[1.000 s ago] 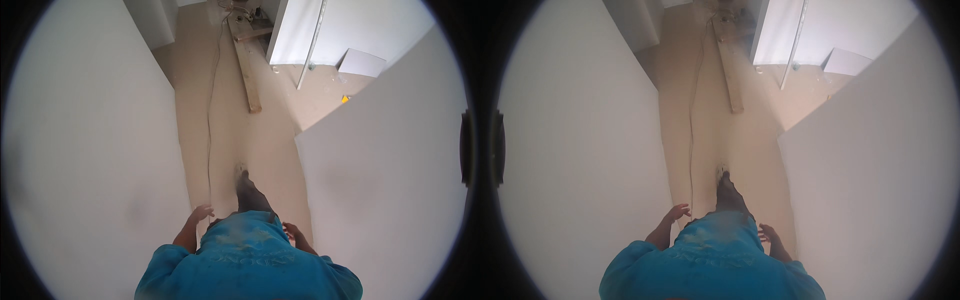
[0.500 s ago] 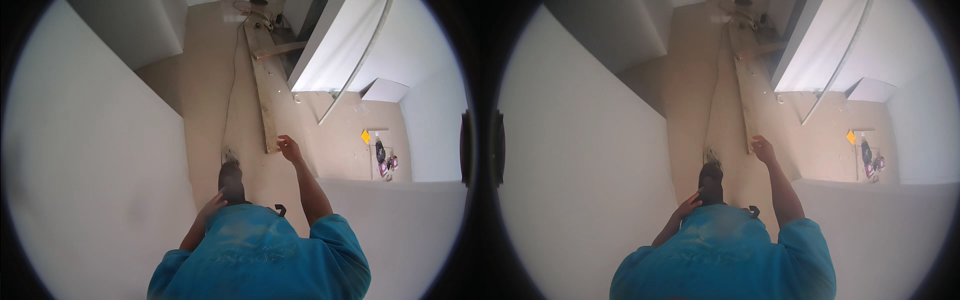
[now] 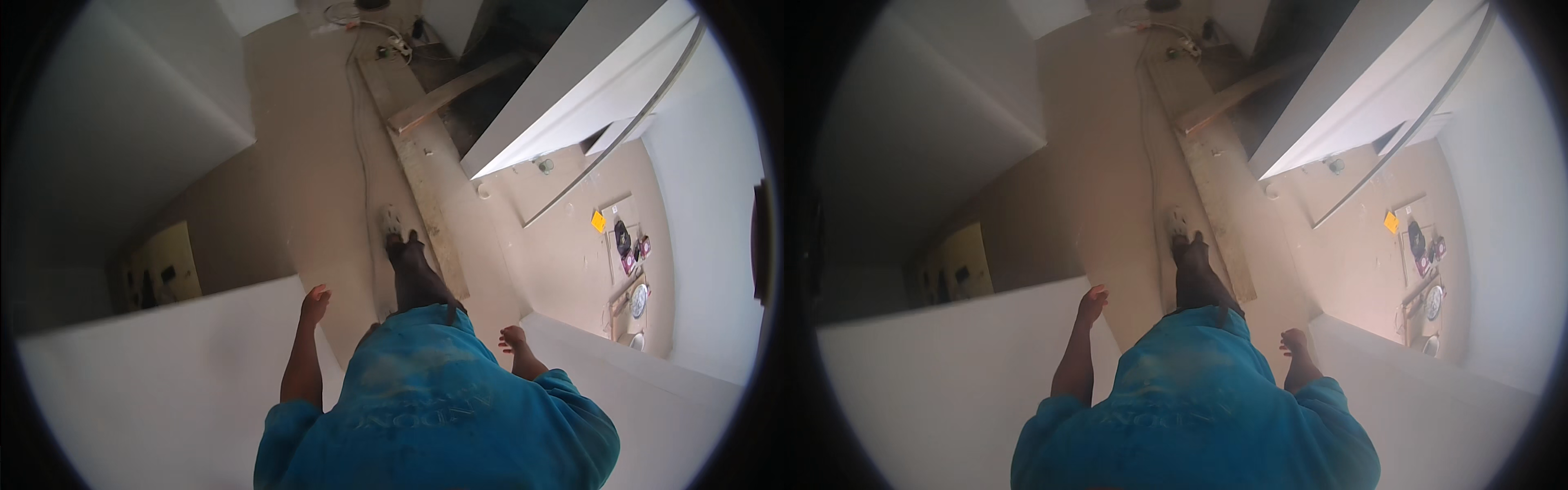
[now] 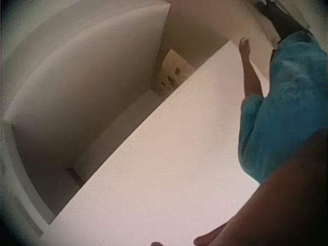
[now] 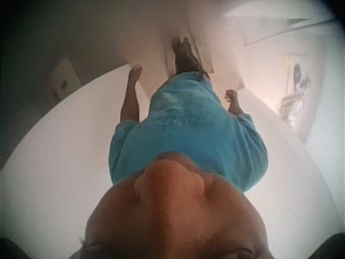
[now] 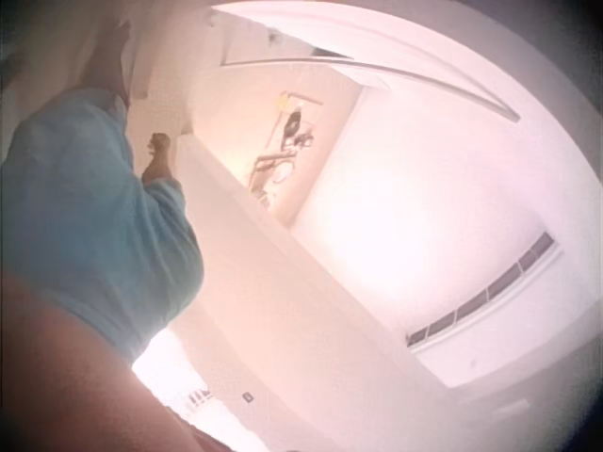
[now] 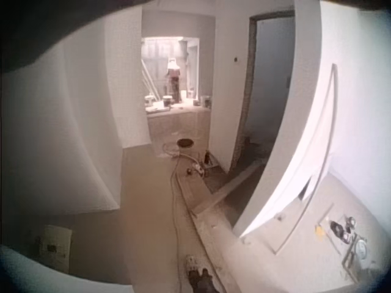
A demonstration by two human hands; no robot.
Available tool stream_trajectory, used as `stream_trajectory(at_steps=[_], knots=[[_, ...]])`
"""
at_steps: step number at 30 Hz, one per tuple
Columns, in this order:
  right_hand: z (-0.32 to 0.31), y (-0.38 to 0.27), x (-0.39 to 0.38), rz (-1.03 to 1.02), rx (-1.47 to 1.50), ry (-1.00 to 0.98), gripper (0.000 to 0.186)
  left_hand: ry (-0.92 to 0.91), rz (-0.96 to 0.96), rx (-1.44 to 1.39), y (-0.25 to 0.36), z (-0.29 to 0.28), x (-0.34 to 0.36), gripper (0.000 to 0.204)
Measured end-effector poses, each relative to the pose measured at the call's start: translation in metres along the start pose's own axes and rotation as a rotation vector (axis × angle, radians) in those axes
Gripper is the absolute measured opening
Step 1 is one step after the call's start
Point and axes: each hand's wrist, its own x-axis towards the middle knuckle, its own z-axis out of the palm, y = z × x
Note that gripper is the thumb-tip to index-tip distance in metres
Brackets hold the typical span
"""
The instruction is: The person carries a tile, marks it with a pen, and cuts it using an angle grinder. The person then carries the cut tile to another area.
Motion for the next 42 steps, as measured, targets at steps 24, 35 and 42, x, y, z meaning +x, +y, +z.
stream_trajectory(at_steps=[24,35,42], knots=[[0.057,-0.846,0.010,-0.887,-0.032,0.418,0.037,-0.319,-0.118,0.244,0.406,-0.227,0.517,0.083],[0.158,-0.733,-0.060,-0.004,0.485,0.185,0.025,-0.071,-0.120,0.174,0.572,-0.390,0.738,0.039],[0.168,-0.800,-0.039,0.012,0.582,0.146,0.028,-0.313,-0.032,0.068,0.629,-0.340,0.780,0.039]])
